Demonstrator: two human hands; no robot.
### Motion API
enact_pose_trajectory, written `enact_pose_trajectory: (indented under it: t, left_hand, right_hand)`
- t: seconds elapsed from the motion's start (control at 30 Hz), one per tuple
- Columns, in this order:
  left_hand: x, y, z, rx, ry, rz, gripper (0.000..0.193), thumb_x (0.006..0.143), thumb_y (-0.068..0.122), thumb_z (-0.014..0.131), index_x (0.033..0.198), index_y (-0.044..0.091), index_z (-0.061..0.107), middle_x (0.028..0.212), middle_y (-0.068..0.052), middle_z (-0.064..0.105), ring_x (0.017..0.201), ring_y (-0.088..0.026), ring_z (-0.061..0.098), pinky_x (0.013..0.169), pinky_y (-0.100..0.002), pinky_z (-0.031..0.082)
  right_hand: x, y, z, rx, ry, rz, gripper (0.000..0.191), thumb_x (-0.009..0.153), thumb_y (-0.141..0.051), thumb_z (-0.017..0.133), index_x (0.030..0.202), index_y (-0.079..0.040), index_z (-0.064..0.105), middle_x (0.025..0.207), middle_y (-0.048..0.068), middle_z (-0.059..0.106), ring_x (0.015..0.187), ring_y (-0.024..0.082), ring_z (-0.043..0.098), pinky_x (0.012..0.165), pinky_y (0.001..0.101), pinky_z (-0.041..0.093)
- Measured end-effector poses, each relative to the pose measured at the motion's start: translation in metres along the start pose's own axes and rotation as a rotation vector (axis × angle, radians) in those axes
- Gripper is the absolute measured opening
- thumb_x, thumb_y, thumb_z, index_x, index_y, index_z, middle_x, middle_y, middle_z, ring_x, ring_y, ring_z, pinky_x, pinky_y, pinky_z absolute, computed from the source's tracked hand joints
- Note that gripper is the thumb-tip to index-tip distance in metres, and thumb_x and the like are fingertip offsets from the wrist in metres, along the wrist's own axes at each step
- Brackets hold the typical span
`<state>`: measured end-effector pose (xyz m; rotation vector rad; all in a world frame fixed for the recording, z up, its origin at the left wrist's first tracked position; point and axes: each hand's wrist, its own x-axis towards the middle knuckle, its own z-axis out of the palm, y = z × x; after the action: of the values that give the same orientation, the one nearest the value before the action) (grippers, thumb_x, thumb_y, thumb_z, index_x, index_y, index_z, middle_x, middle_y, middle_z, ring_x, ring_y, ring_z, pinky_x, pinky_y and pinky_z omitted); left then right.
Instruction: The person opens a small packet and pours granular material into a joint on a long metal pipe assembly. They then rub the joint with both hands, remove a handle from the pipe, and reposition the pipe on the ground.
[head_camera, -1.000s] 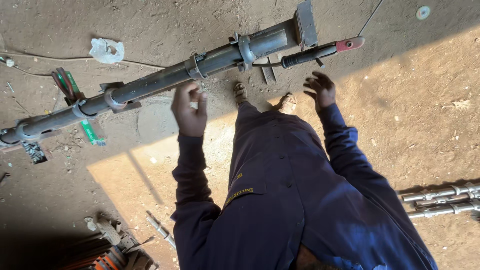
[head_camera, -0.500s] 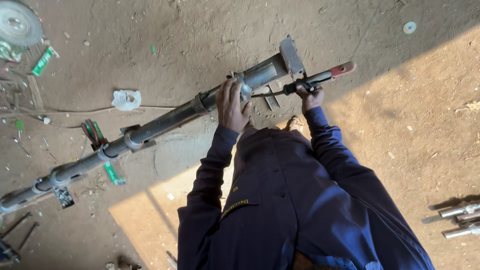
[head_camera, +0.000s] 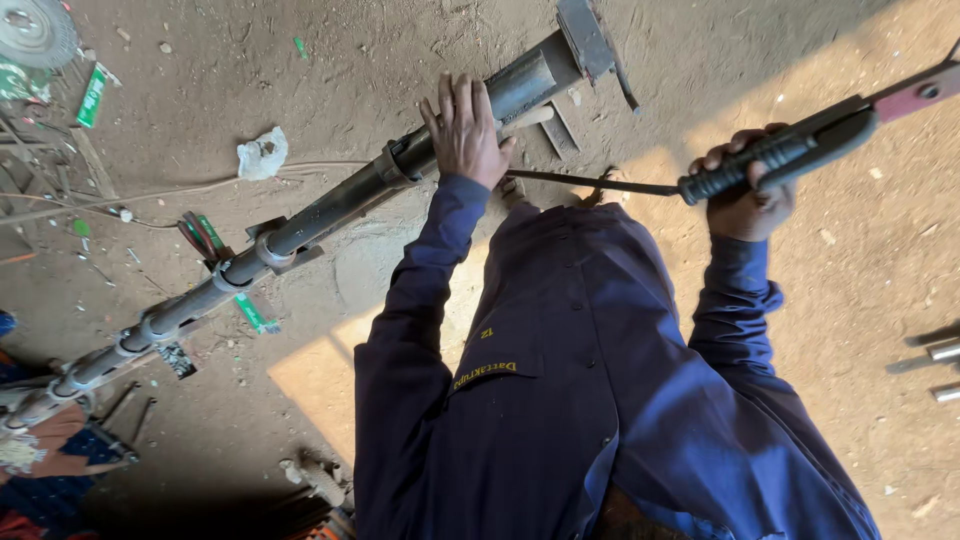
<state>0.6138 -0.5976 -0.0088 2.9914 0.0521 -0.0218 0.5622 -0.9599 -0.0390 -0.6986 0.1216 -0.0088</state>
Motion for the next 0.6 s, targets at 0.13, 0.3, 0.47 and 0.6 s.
enact_pose_trajectory:
  t: [0.13,0.3,0.47,0.6]
  left_hand:
    - [0.017,0.001,0.011,0.163,-0.105,-0.04,0.089,0.062,0.038,0.097,0.13,0.002,0.053,0.136,-0.017,0.054,0.142,-0.039,0.04,0.117,-0.075,0.023]
    - [0.038,-0.035,0.015,0.0,-0.21,0.077,0.089,0.056,0.034,0.098,0.126,-0.001,0.054,0.117,-0.018,0.064,0.117,-0.039,0.057,0.105,-0.074,0.032]
    - [0.05,-0.07,0.021,-0.242,-0.408,0.173,0.072,0.063,0.03,0.092,0.12,0.005,0.056,0.122,-0.018,0.063,0.117,-0.038,0.058,0.103,-0.056,0.047]
    - [0.023,-0.095,0.026,-0.418,-0.083,0.328,0.067,0.083,0.034,0.088,0.132,0.004,0.053,0.138,-0.022,0.056,0.131,-0.038,0.056,0.116,-0.05,0.047]
  right_hand:
    - [-0.021,-0.059,0.028,0.066,-0.016,0.156,0.076,0.091,-0.044,0.082,0.146,-0.011,0.042,0.103,0.015,0.063,0.083,0.029,0.068,0.074,0.0471,0.058]
    - [-0.058,-0.088,0.015,-0.385,-0.16,0.155,0.1,0.08,-0.048,0.094,0.152,-0.011,0.035,0.107,0.013,0.062,0.085,0.025,0.069,0.071,0.0361,0.057]
    - [-0.101,-0.086,-0.018,-0.625,-0.136,0.269,0.09,0.082,-0.041,0.096,0.139,-0.005,0.035,0.092,0.01,0.057,0.079,0.02,0.065,0.074,0.0296,0.053]
    - [-0.116,-0.06,-0.031,-0.61,-0.03,0.25,0.098,0.082,-0.042,0.094,0.149,-0.003,0.034,0.098,0.01,0.06,0.078,0.02,0.066,0.071,0.0314,0.055]
